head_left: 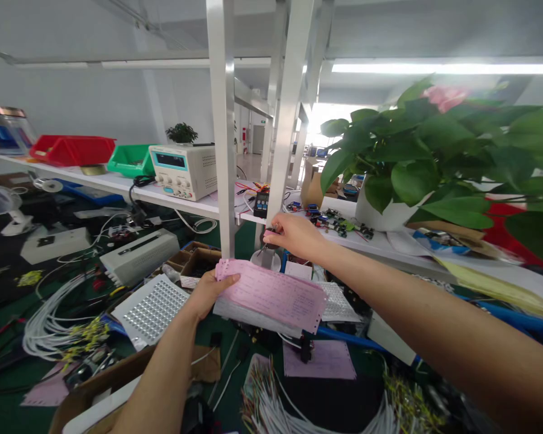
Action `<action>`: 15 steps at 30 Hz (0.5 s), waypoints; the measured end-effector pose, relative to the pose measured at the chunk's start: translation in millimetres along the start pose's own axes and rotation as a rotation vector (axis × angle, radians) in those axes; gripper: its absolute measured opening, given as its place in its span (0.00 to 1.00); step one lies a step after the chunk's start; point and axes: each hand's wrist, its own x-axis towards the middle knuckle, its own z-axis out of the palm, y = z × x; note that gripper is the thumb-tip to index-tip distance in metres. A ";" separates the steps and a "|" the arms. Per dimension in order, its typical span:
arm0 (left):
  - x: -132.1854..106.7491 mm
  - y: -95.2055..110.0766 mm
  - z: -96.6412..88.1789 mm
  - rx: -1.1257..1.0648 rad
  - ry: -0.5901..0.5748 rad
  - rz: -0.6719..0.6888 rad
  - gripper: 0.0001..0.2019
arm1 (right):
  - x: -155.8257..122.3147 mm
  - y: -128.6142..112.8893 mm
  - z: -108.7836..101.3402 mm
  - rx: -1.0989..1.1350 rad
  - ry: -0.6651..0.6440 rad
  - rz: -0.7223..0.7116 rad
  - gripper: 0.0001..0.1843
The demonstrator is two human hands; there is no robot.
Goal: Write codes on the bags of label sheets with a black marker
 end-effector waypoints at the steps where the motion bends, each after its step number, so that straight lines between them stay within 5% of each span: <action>1: -9.6 -5.6 0.3 -0.017 0.012 -0.020 0.20 | -0.9 -1.2 0.4 -0.006 0.005 -0.010 0.15; 6: -62.1 -28.8 18.8 -0.072 0.043 -0.147 0.20 | -37.5 -3.0 0.2 0.011 0.063 -0.045 0.33; 8: -82.0 -37.1 30.3 -0.060 0.026 -0.215 0.19 | -70.7 1.4 5.1 0.051 0.036 -0.058 0.32; 10: -97.8 -45.3 43.0 -0.035 -0.014 -0.290 0.18 | -109.5 9.4 16.6 0.171 -0.184 -0.008 0.28; 13: -110.8 -61.0 63.3 -0.007 -0.089 -0.376 0.18 | -166.7 28.1 45.4 0.514 -0.694 0.162 0.26; 15: -115.0 -77.1 76.4 0.011 -0.108 -0.400 0.18 | -201.3 44.7 70.4 0.704 -0.879 0.245 0.22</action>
